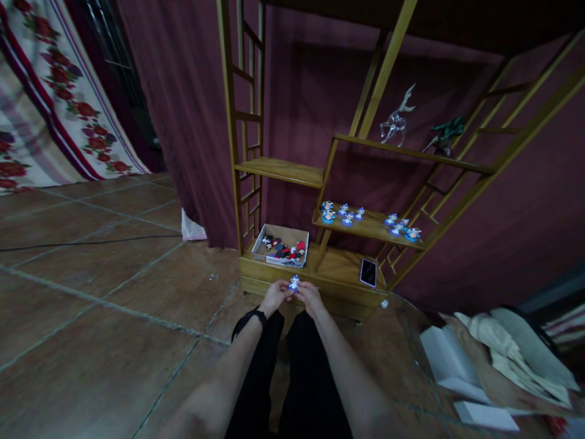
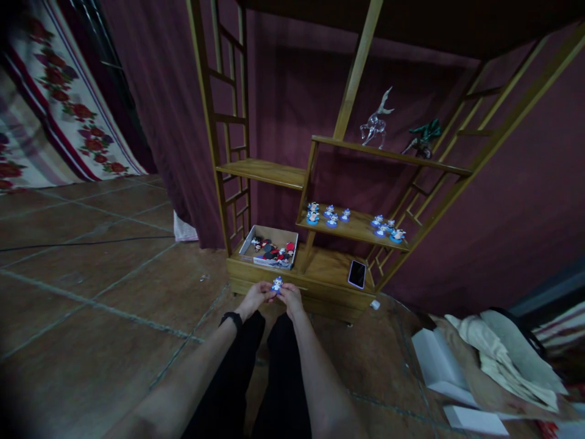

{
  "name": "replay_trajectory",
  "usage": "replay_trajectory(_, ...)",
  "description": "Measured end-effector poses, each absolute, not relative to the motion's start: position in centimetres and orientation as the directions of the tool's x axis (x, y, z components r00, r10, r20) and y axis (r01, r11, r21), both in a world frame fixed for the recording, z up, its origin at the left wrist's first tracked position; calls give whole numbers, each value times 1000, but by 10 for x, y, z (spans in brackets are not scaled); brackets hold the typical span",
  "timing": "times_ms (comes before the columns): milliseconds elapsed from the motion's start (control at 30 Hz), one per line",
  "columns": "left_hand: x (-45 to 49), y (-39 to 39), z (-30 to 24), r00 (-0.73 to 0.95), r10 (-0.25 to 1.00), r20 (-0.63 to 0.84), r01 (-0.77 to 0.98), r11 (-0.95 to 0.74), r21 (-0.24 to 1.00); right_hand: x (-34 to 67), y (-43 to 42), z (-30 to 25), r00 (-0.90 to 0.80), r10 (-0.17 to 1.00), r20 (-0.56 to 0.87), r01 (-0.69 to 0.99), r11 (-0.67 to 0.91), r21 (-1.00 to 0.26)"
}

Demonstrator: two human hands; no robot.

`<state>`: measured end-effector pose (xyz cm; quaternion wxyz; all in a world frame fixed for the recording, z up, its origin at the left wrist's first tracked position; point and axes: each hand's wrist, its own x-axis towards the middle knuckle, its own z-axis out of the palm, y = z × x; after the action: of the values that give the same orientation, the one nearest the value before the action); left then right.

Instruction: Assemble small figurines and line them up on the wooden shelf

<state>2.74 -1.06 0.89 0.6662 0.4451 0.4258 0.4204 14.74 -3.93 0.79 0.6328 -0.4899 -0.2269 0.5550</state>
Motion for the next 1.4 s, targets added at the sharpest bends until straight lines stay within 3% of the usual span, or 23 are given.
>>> replay_trajectory(433,29,-9,7,293,939,-179,-189,240,952,148,-38,4,362,897,-254,-472,-58,-879)
replay_trajectory(867,28,-9,12,264,933,-246,-228,308,924,146,-34,3,305,924,-230,-489,-55,-871)
replay_trajectory(1400,31,-4,6,186,939,-290,-153,319,935,147,-32,-1,307,918,-250,-460,-87,-884)
